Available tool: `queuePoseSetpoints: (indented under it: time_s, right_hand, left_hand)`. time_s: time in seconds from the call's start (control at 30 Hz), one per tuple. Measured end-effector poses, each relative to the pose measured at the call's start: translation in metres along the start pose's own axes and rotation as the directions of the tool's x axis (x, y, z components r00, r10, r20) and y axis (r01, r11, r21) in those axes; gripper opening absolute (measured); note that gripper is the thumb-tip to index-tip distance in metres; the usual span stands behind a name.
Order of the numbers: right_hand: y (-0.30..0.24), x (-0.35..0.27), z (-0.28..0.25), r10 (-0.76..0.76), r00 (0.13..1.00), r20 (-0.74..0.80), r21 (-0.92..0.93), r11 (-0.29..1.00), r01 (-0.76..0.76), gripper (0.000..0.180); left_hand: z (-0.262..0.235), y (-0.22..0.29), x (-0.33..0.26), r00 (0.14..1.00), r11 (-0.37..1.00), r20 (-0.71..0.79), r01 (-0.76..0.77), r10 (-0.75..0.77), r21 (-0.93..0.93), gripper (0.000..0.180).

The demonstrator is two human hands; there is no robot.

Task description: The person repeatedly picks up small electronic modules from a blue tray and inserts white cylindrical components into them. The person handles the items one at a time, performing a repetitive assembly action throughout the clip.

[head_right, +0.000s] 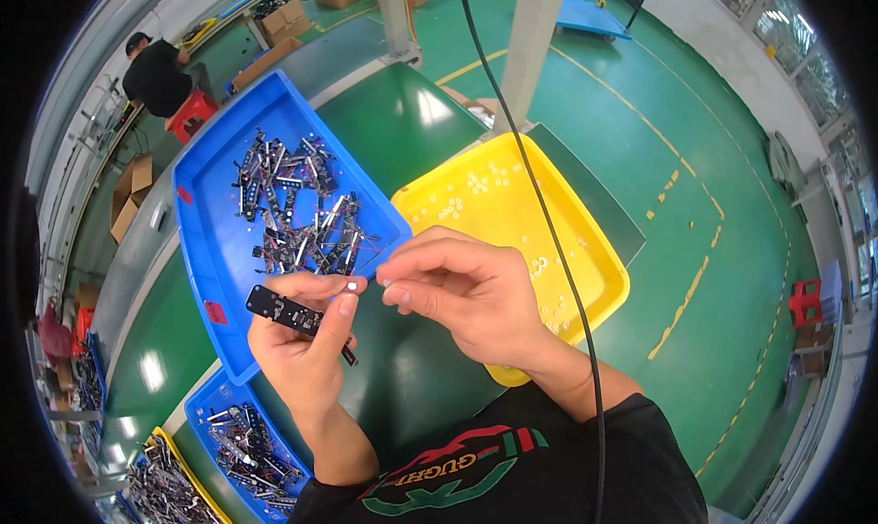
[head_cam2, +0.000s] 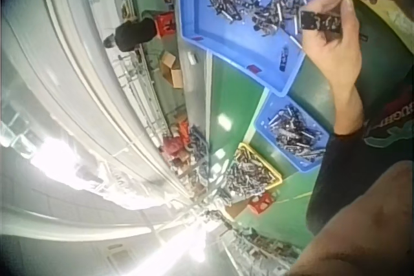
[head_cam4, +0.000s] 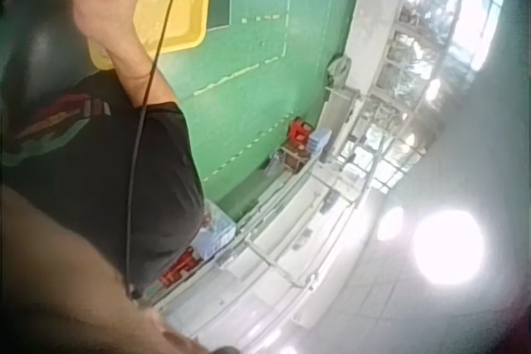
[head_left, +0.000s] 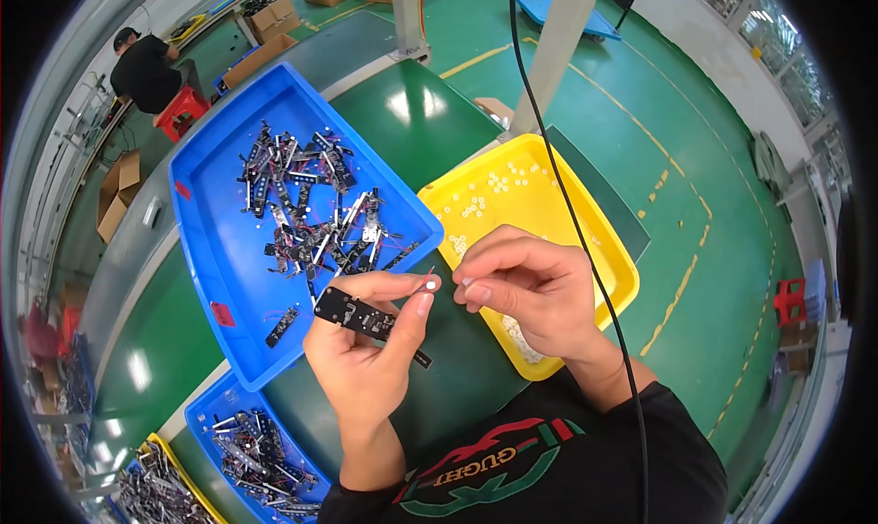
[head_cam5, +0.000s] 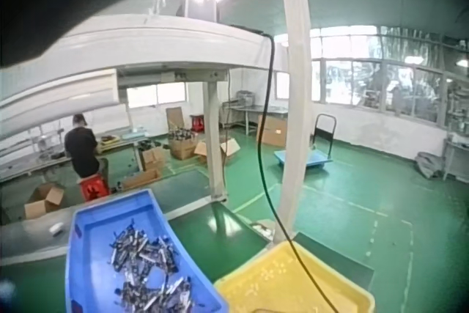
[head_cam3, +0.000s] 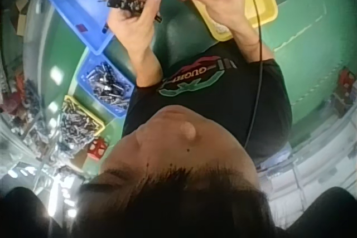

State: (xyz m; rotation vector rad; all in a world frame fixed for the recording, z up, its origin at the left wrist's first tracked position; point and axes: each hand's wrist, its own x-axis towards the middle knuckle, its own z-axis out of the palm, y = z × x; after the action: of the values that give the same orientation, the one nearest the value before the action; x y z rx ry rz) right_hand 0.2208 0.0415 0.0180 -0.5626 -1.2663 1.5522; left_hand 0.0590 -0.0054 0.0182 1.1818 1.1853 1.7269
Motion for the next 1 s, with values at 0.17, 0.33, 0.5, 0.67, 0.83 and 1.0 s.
queuePoseSetpoints:
  time_s: [0.17,0.33,0.5,0.67,0.83,1.0]
  right_hand:
    - [0.008,-0.005,-0.008,-0.079,0.995,0.067,-0.007,0.997,0.079,0.019]
    - [0.009,-0.01,-0.006,-0.062,0.998,0.022,-0.053,0.997,0.063,0.023]
    - [0.013,-0.012,-0.005,-0.053,0.998,-0.027,-0.024,0.998,0.052,0.025]
    - [0.012,-0.015,-0.01,0.007,1.0,-0.001,0.01,1.0,-0.006,0.025]
    - [0.01,-0.017,-0.011,0.126,0.992,0.01,0.047,0.991,-0.126,0.023]
    - [0.017,-0.019,-0.015,0.155,0.987,0.029,0.137,0.978,-0.157,0.022]
  left_hand:
    - [0.009,-0.006,-0.004,0.995,0.984,0.03,-0.103,0.1,0.145,0.023]
    - [0.014,-0.009,-0.004,0.952,0.903,0.086,-0.306,0.294,0.3,0.028]
    - [0.011,-0.011,-0.002,0.867,0.761,0.187,-0.496,0.462,0.418,0.032]
    - [0.015,-0.016,-0.003,0.817,0.7,0.215,-0.571,0.534,0.429,0.034]
    - [0.014,-0.01,0.0,0.724,0.524,0.357,-0.68,0.591,0.513,0.037]
    - [0.011,-0.003,0.001,0.693,0.481,0.493,-0.72,0.525,0.5,0.038]
